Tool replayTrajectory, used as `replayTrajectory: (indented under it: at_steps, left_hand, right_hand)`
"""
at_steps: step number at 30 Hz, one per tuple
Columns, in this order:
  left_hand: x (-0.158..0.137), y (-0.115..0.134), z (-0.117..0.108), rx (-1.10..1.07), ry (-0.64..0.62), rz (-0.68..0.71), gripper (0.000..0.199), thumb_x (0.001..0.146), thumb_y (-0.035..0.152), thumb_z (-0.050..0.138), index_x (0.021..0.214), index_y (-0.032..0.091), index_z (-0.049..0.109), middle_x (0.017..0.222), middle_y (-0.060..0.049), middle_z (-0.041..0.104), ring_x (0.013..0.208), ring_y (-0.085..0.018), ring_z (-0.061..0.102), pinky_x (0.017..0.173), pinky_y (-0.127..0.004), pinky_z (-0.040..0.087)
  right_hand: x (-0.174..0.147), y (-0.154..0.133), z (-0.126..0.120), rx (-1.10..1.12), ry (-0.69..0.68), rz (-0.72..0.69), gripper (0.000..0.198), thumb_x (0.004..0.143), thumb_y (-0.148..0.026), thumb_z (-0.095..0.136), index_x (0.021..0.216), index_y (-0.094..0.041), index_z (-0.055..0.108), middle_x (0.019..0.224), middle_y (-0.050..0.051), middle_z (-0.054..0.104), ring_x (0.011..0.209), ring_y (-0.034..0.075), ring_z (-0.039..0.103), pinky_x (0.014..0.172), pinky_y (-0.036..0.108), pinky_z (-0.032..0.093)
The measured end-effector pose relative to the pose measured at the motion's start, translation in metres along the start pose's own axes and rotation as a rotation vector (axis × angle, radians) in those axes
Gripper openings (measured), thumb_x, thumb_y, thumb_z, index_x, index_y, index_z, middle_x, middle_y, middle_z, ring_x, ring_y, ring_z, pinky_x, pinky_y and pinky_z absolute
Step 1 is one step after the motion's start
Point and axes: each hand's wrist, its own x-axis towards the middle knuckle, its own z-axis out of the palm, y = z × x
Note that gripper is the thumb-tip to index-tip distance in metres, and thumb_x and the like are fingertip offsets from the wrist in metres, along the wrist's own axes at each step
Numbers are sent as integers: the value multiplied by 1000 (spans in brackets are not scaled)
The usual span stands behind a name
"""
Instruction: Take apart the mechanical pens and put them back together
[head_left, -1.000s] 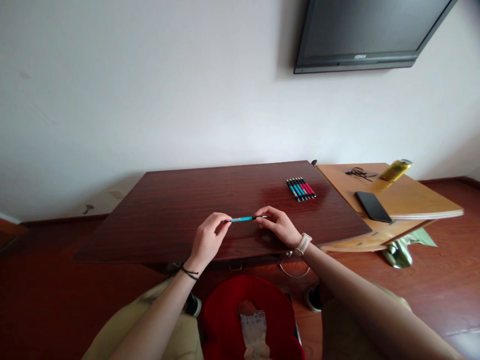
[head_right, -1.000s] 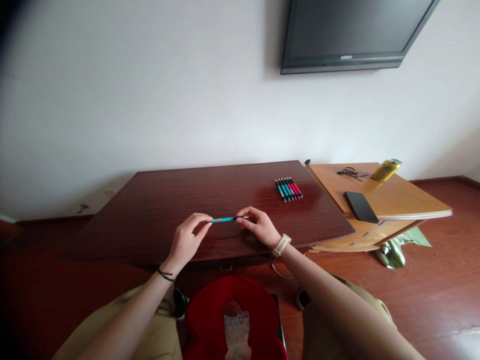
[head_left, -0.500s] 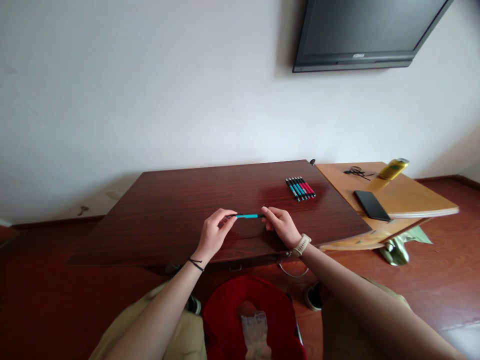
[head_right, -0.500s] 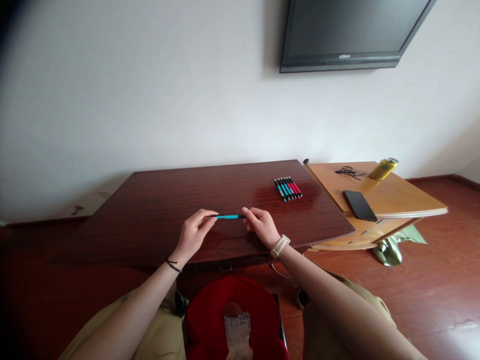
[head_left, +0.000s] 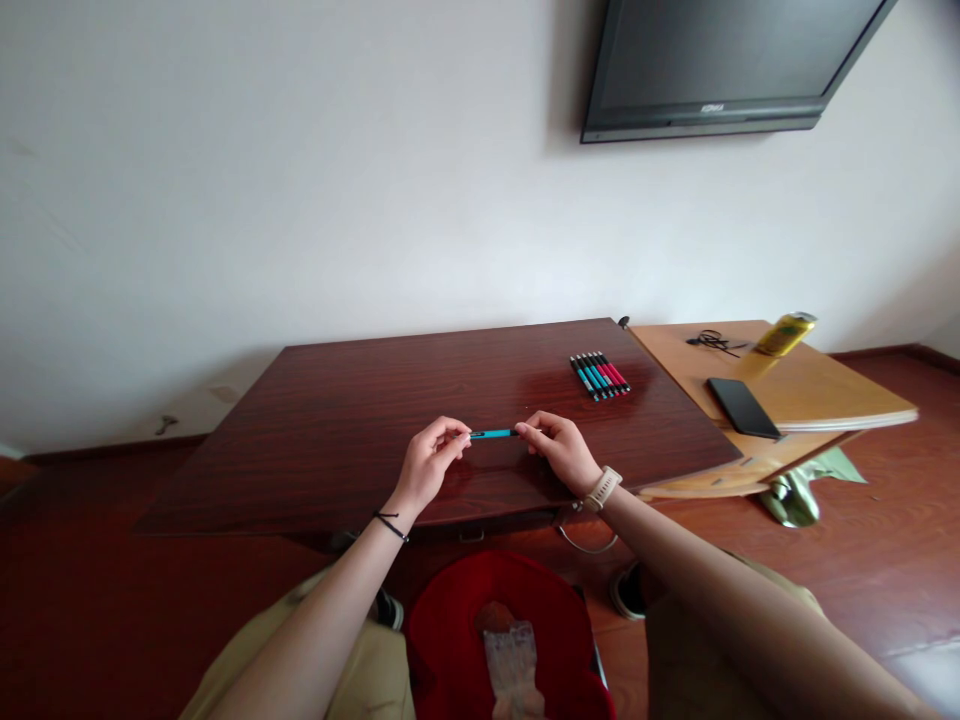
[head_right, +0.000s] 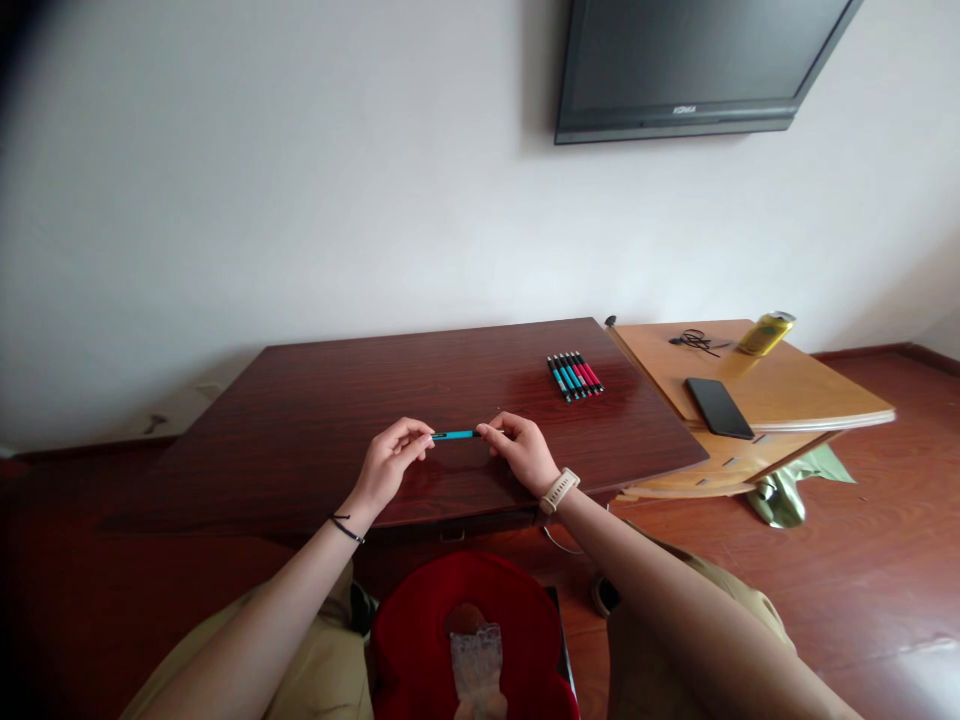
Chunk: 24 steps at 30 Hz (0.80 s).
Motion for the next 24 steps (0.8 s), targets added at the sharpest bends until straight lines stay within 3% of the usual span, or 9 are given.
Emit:
replayTrajectory:
  at_steps: [8,12,14,24]
  left_hand:
    - [-2,3,2,-44,-14,-39,19,96,39,70,104,21,72,90,-3,73,71,-15,61,69,-28,49]
    - [-2,2,2,-29,18,-64,32,103,41,58,125,22,72,71,1,66,62,-14,54,62,-26,45]
    - [-1,1,1,-38,71,-70,34,105,42,54,125,21,72,65,2,61,59,-14,52,60,-26,43]
    - [0,-4,3,-118,79,-3,26,99,41,67,112,19,69,92,-4,69,72,-15,63,68,-28,51]
  right_hand:
    - [0,2,-1,9,8,1,45,94,-62,73,79,-21,66,65,-2,60,61,15,50,60,28,38]
    - [-1,4,0,67,-28,11,40,91,-60,77,90,-20,69,71,0,66,65,16,57,63,28,42]
    - [-1,5,0,119,-50,10,39,90,-58,79,99,-21,70,75,0,69,70,17,62,65,28,45]
    - [0,3,0,219,70,70,45,85,-61,81,100,-20,69,72,0,67,64,16,57,62,29,44]
